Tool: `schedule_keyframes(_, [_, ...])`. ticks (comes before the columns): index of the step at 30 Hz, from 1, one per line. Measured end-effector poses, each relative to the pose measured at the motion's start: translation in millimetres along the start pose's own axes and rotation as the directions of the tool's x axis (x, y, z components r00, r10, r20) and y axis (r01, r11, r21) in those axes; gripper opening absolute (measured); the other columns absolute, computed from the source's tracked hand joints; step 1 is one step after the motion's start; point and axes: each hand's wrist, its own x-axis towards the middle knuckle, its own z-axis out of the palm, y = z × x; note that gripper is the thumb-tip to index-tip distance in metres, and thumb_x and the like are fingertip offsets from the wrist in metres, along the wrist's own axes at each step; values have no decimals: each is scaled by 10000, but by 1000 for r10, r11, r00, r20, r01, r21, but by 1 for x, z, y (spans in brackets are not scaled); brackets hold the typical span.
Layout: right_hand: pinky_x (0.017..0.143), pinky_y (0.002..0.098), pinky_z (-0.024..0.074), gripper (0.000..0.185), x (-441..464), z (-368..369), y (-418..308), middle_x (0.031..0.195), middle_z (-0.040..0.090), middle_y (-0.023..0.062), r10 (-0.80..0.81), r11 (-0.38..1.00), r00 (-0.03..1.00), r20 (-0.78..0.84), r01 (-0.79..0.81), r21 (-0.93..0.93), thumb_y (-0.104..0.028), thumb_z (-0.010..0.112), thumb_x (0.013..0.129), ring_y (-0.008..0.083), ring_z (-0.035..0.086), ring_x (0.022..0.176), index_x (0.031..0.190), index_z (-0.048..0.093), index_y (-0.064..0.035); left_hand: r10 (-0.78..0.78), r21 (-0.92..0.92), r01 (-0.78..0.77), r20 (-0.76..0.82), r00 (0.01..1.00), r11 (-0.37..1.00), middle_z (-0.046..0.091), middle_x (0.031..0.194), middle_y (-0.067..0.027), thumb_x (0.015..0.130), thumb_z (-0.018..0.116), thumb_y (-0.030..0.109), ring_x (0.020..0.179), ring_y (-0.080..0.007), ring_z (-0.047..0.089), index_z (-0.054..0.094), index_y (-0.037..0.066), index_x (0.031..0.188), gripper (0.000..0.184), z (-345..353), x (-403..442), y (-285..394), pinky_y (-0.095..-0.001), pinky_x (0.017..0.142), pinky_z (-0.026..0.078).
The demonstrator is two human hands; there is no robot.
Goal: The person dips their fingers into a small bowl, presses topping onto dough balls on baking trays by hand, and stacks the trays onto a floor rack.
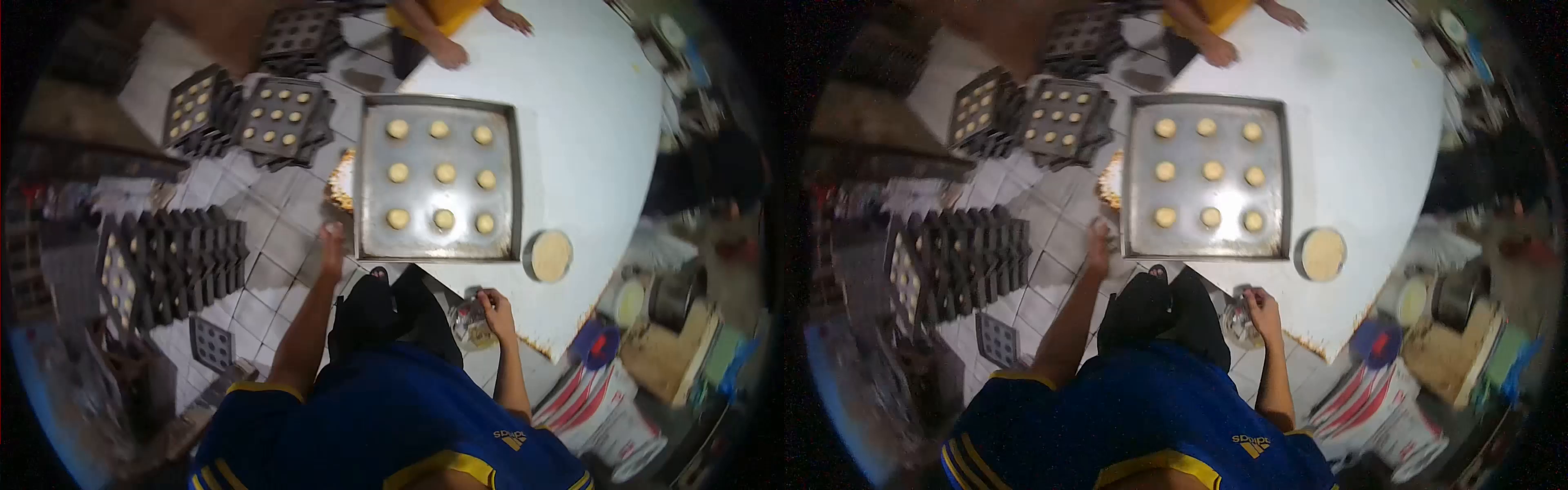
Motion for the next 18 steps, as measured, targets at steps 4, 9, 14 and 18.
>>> schedule_keyframes(4, [866,335,539,582,44,24,-19,1089,785,101,74,929,966,248,-158,336,-561,594,1070,210,722,951,1247,727,-23,-148,-58,146,-41,988,988,608,1315,-28,1087,602,481,1036,-188,622,468,164,1489,529,-61,-58,-30,-414,791,554])
schedule_keyframes(9, [629,304,495,695,104,75,-38,975,726,75,199,597,857,474,-490,635,-671,518,1062,159,660,746,1180,684,-6,-278,306,262,11,960,915,658,1041,-8,1003,673,444,867,-170,636,631,171,1263,379,-227,-73,-92,-399,672,534])
schedule_keyframes(14, [523,279,444,576,142,101,-12,768,671,12,263,488,891,369,-453,746,-598,518,1083,136,603,641,988,686,-55,-406,-43,432,-435,804,901,651,1303,-94,1008,624,457,1105,-249,652,529,179,1421,507,-336,-150,-55,-522,929,531])
schedule_keyframes(18, [552,277,447,553,139,111,-59,796,658,-10,231,446,923,309,-382,809,-572,475,1098,124,604,677,1018,698,-72,-313,-242,211,-553,772,947,633,1328,-94,1016,603,471,1179,-269,612,530,175,1422,508,-457,-171,-69,-516,939,519])
